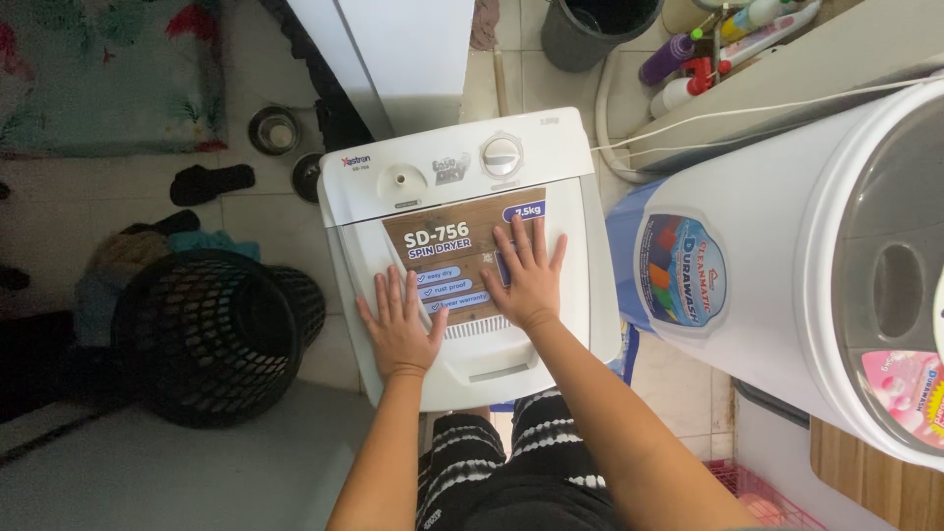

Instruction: Plug in and operate a portable spin dryer in a bathroom.

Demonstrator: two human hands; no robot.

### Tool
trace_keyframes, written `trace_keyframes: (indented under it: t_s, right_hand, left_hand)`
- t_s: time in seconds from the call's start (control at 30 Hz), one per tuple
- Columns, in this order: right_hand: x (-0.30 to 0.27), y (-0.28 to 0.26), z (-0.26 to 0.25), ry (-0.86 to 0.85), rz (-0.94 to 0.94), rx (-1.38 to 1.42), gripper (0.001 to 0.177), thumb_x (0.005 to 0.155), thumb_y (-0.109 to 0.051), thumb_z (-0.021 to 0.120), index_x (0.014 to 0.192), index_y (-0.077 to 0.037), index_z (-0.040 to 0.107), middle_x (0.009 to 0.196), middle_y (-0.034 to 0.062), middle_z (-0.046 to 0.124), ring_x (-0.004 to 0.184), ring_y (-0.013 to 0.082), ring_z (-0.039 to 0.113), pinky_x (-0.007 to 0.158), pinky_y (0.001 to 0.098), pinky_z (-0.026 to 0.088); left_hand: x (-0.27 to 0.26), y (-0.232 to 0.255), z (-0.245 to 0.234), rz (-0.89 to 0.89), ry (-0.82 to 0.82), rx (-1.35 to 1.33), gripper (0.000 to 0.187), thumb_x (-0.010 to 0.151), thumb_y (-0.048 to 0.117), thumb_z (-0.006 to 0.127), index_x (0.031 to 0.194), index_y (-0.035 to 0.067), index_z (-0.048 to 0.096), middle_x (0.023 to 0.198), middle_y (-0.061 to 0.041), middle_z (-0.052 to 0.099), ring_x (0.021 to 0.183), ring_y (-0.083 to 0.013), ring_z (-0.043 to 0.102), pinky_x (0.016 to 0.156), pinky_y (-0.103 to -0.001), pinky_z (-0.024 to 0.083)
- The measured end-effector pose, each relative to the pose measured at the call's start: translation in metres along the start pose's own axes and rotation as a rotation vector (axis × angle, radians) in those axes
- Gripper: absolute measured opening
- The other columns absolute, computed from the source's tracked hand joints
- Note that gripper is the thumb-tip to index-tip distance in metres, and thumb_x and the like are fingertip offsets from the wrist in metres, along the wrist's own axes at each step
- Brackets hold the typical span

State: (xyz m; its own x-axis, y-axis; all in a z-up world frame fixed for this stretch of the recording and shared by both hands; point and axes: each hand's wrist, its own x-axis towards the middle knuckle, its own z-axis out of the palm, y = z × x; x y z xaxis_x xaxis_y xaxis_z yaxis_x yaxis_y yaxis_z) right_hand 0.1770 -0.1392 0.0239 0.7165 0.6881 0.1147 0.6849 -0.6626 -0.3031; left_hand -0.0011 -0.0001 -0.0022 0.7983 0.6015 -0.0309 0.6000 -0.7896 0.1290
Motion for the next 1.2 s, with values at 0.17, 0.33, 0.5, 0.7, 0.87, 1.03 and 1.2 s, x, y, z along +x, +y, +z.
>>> trace_keyframes:
  t_s: [0.17, 0.33, 0.5, 0.7, 0.87, 1.03, 1.2]
  right_hand:
    - [0.0, -0.001, -0.001, -0.01, 0.003, -0.012, 0.072, 0.095, -0.051, 0.057, 0.158, -0.021, 0.041, 0.169, 0.0088, 0.026, 0.158, 0.0359, 0.011, 0.12, 0.0705, 0.0]
    - [0.001, -0.002, -0.003, -0.012, 0.002, -0.005, 0.072, 0.095, -0.052, 0.057, 0.157, -0.021, 0.041, 0.169, 0.009, 0.026, 0.157, 0.0366, 0.012, 0.12, 0.0712, 0.0]
    - [0.001, -0.002, -0.004, -0.015, 0.004, -0.013, 0.071, 0.095, -0.051, 0.057, 0.157, -0.021, 0.042, 0.169, 0.0093, 0.026, 0.157, 0.0368, 0.012, 0.119, 0.0713, 0.0]
    - [0.001, -0.002, -0.004, -0.031, 0.008, 0.006, 0.072, 0.094, -0.052, 0.057, 0.157, -0.02, 0.041, 0.169, 0.0091, 0.025, 0.157, 0.0366, 0.01, 0.119, 0.0719, 0.0]
    - [0.0, 0.002, 0.002, -0.034, -0.003, -0.028, 0.071, 0.097, -0.051, 0.056, 0.159, -0.02, 0.04, 0.17, 0.0097, 0.024, 0.158, 0.037, 0.009, 0.12, 0.0719, -0.001]
    - [0.001, 0.004, 0.004, -0.04, -0.028, -0.039, 0.071, 0.097, -0.05, 0.056, 0.159, -0.019, 0.039, 0.17, 0.0118, 0.023, 0.157, 0.0392, 0.009, 0.119, 0.0722, -0.001]
    - [0.0, 0.006, 0.005, -0.023, -0.031, -0.014, 0.07, 0.099, -0.051, 0.055, 0.16, -0.02, 0.039, 0.171, 0.0106, 0.024, 0.158, 0.039, 0.009, 0.12, 0.0722, -0.002]
  left_hand:
    - [0.001, 0.001, -0.002, -0.002, -0.011, 0.021, 0.084, 0.095, 0.07, 0.027, 0.162, 0.02, 0.02, 0.171, -0.005, 0.009, 0.157, -0.0236, 0.004, 0.125, -0.058, 0.002]
    - [0.0, 0.0, -0.002, 0.002, -0.02, 0.026, 0.083, 0.096, 0.07, 0.025, 0.162, 0.019, 0.02, 0.172, -0.006, 0.008, 0.158, -0.0242, 0.004, 0.126, -0.058, 0.002]
    - [0.0, 0.0, 0.002, 0.007, 0.021, -0.007, 0.084, 0.095, 0.069, 0.027, 0.162, 0.019, 0.022, 0.172, -0.006, 0.009, 0.157, -0.0236, 0.005, 0.125, -0.058, 0.002]
    - [-0.001, 0.001, 0.002, -0.017, -0.032, 0.001, 0.083, 0.095, 0.07, 0.031, 0.162, 0.021, 0.024, 0.171, -0.005, 0.011, 0.157, -0.0242, 0.007, 0.125, -0.058, 0.003]
    - [-0.001, -0.002, 0.002, 0.018, 0.053, -0.071, 0.082, 0.096, 0.068, 0.035, 0.162, 0.019, 0.026, 0.171, -0.008, 0.015, 0.157, -0.027, 0.01, 0.125, -0.061, 0.004]
    - [0.0, -0.003, 0.004, 0.008, 0.05, -0.069, 0.082, 0.097, 0.067, 0.038, 0.162, 0.019, 0.029, 0.171, -0.008, 0.019, 0.158, -0.0275, 0.013, 0.126, -0.062, 0.005]
    - [-0.004, -0.003, 0.011, 0.025, 0.178, -0.102, 0.074, 0.102, 0.063, 0.042, 0.162, 0.021, 0.033, 0.171, -0.008, 0.023, 0.159, -0.0278, 0.017, 0.127, -0.062, 0.007]
